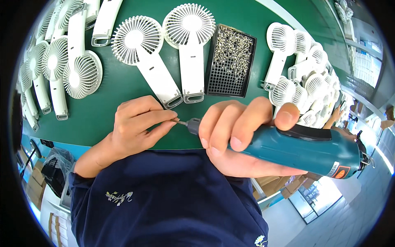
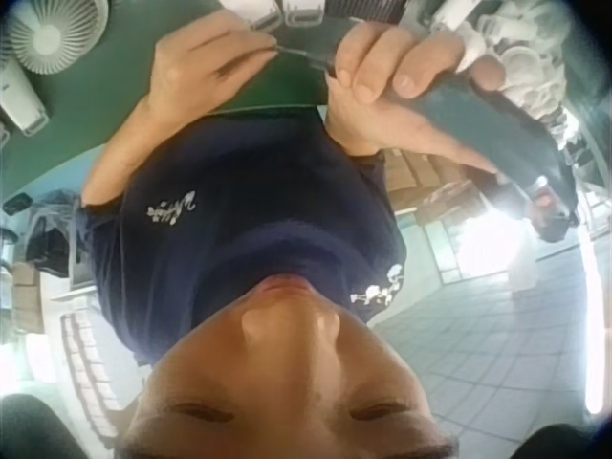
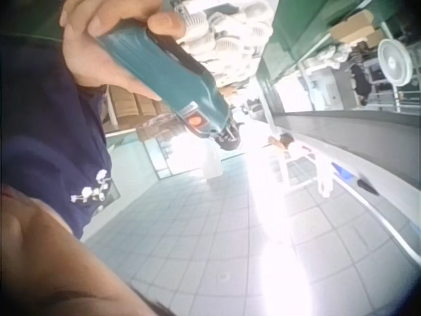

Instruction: The recorder is assembling portable mini fans by using an electric screwdriver to fasten components on a factory assembly line.

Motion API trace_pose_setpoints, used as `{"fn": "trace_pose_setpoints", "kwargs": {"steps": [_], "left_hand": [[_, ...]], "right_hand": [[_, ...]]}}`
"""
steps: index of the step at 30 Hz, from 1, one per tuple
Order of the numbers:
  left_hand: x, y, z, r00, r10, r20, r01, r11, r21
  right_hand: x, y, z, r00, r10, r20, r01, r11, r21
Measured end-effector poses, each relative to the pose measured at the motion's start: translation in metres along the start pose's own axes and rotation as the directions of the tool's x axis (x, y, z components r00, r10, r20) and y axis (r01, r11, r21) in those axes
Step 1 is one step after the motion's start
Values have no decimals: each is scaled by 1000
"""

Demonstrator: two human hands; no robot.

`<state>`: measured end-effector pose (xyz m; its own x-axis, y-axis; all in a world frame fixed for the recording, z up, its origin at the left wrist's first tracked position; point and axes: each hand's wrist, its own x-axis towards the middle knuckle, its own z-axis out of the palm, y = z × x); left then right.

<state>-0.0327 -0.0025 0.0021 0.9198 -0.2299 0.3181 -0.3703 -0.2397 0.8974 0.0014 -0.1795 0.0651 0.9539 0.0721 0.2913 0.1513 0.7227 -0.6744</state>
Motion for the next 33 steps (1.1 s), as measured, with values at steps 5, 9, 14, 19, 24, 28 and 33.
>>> {"fn": "trace_pose_setpoints", "kwargs": {"steps": [5,9,14,19,24,28,33], "left_hand": [[-1,0,-2,999,-5,48,5,1000,3],[-3,-1,-2,999,1,38,-1,1000,10],[-2,-2,0,998,25,50,-25,1000,5],[-2,-1,-1,999,35,25,-35,999,0],[-1,-2,-1,998,48,44,-47,999,-12],[-4,-7,-1,989,117,88,-112,991,-67],[-3,0,-3,995,56,87,-55,998,-8]], "right_hand": [[-3,-1,-1,1000,16,13,-16,999,38],[-3,-2,-2,999,41,22,-42,998,44],[2,0,-1,991,47,126,-45,999,-19],[4,-2,1,996,8,89,-1,997,-83],[6,0,4,991,28,134,-16,996,-88],[14,1,-3,941,148,306,-161,987,16],[8,3,3,962,96,255,-74,993,-93]]}}
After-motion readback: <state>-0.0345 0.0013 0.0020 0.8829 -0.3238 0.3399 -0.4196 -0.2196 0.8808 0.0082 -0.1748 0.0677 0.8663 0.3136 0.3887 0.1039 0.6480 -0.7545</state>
